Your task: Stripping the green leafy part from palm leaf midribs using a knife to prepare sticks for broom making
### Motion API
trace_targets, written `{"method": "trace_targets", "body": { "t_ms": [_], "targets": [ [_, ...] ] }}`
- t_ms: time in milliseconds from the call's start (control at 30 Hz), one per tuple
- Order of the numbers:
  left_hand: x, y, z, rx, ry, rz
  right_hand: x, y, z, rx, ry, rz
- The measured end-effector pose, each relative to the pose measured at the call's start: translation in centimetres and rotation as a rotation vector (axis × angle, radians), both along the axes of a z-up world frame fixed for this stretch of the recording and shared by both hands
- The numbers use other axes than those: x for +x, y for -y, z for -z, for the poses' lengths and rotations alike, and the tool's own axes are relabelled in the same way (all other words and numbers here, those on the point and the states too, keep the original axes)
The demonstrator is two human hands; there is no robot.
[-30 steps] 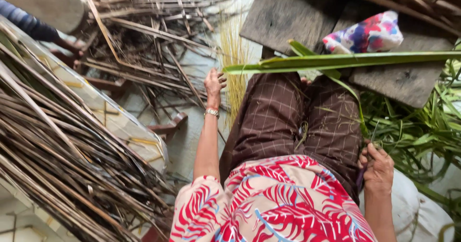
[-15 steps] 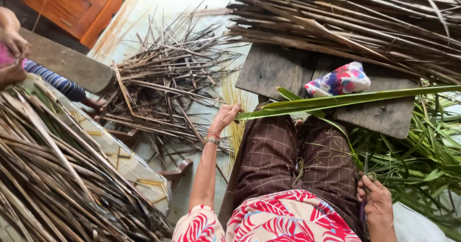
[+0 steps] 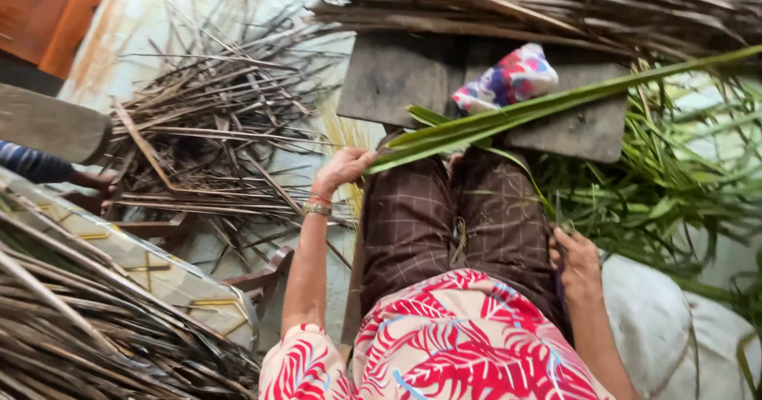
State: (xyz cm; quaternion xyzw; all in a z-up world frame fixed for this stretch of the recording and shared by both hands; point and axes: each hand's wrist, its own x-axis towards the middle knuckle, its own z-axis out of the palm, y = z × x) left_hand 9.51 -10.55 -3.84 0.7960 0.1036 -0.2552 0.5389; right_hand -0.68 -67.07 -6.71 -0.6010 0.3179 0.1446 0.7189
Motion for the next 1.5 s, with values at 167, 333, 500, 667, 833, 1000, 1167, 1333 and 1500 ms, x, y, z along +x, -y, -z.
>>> {"method": "trace_targets", "body": {
  "t_ms": [167, 333, 500, 667, 833, 1000, 1167, 1333, 1500],
  "targets": [
    [-0.3, 1.0, -1.0, 0.011, 0.043, 0.052, -0.6, -1.2, -1.2, -0.023, -0.019, 0.031],
    [-0.9, 1.8, -3.3, 0.321, 0.199, 0.135, -0.8, -2.4, -3.5, -0.029, 0.012, 0.053],
    [0.2, 4.7, -4.2, 0.479, 0.464, 0.070, -0.8, -1.9, -2.8, -0.017, 0.006, 0.052],
    [3.1, 8.9, -4.2, 0.519, 0.712, 0.119, -1.1, -2.2, -3.0, -0.049, 0.051, 0.044],
    [5.7, 11.2, -1.7, 0.633, 0.716, 0.250, -1.1, -2.2, -2.8, -0.032, 0.062, 0.072],
    [5.7, 12.0, -1.6, 0.584, 0.683, 0.278, -2.0, -0.9, -0.8, -0.007, 0.047, 0.085],
    [7.1, 12.3, -2.3, 0.456, 0.658, 0.317, -1.8, -1.1, -1.1, 0.021, 0.053, 0.089],
    [6.7, 13.5, -6.3, 0.441, 0.495, 0.274, -1.9, -2.7, -4.3, -0.003, 0.100, 0.063],
    [4.7, 16.1, -10.1, 0.362, 0.358, 0.238, -2.0, -3.4, -6.8, -0.048, 0.172, 0.018]
  ]
}}
